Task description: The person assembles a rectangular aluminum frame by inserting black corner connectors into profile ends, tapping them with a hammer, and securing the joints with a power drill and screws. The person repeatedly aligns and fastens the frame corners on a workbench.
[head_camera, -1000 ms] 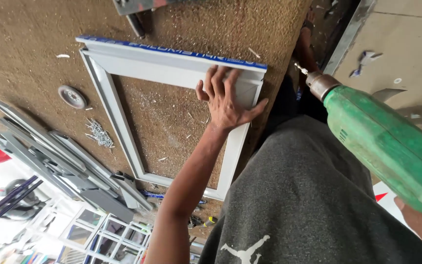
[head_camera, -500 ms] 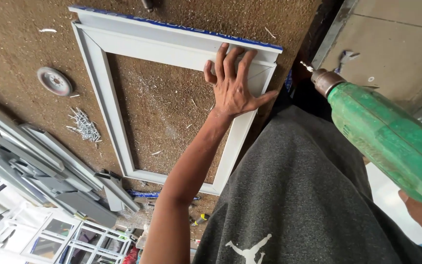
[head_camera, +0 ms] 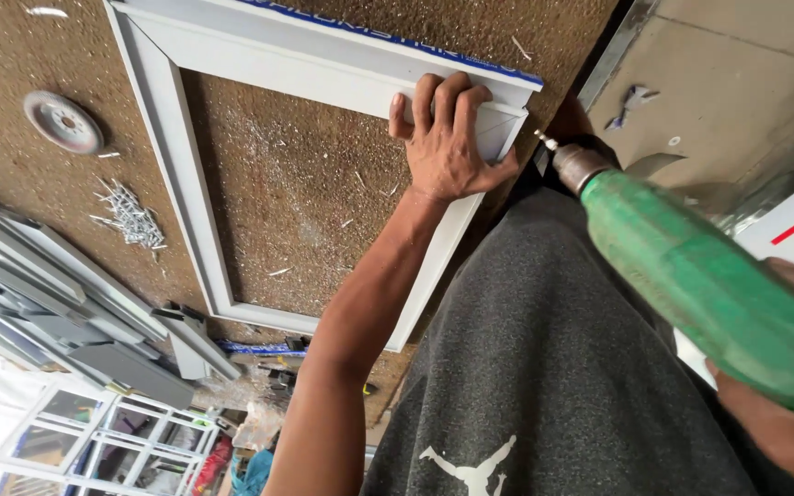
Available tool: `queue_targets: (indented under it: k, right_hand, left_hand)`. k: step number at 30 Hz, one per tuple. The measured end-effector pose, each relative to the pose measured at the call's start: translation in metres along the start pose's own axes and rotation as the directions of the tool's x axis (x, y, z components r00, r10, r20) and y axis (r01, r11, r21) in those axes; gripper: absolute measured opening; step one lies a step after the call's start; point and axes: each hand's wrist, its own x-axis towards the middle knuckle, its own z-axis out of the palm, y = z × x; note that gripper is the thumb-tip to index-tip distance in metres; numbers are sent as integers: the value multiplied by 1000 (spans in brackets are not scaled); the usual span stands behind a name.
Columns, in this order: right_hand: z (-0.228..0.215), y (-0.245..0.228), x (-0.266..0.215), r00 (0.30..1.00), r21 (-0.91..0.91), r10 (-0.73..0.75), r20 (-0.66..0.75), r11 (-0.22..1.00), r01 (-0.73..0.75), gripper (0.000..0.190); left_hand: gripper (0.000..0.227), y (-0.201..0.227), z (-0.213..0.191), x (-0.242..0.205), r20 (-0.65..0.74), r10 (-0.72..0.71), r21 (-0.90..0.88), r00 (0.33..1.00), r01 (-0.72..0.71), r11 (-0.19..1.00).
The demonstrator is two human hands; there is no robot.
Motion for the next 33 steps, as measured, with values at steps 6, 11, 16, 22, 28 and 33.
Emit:
queue_targets:
  k: [6, 11, 16, 22, 28, 33]
  right_hand:
    - [10, -7, 1, 956, -12, -290, -53, 957, 289, 81]
    - [5, -9, 3, 980, 0, -195, -48, 981, 195, 84]
    - [-13, -15, 10, 976, -182, -210, -47, 963, 199, 67]
    - [-11, -15, 10, 973, -65, -225, -43, 973, 222, 83]
    - [-6, -21, 9, 986, -102, -165, 36, 981, 168, 64]
    - [-9, -29, 9, 990, -177, -130, 51, 975, 137, 47]
  left_hand:
    - [71, -3, -2, 1, -102, 46, -22, 994, -48, 999]
    - [72, -1, -5, 3, -67, 31, -42, 997, -34, 999]
    - [73, 0, -1, 2, -60, 22, -4, 998, -23, 1000]
    - [71, 3, -10, 3, -104, 22, -49, 994, -27, 998]
    - [66, 0, -12, 4, -169, 65, -37, 984, -72, 997]
    - [66, -2, -14, 5, -150, 92, -49, 984, -100, 994]
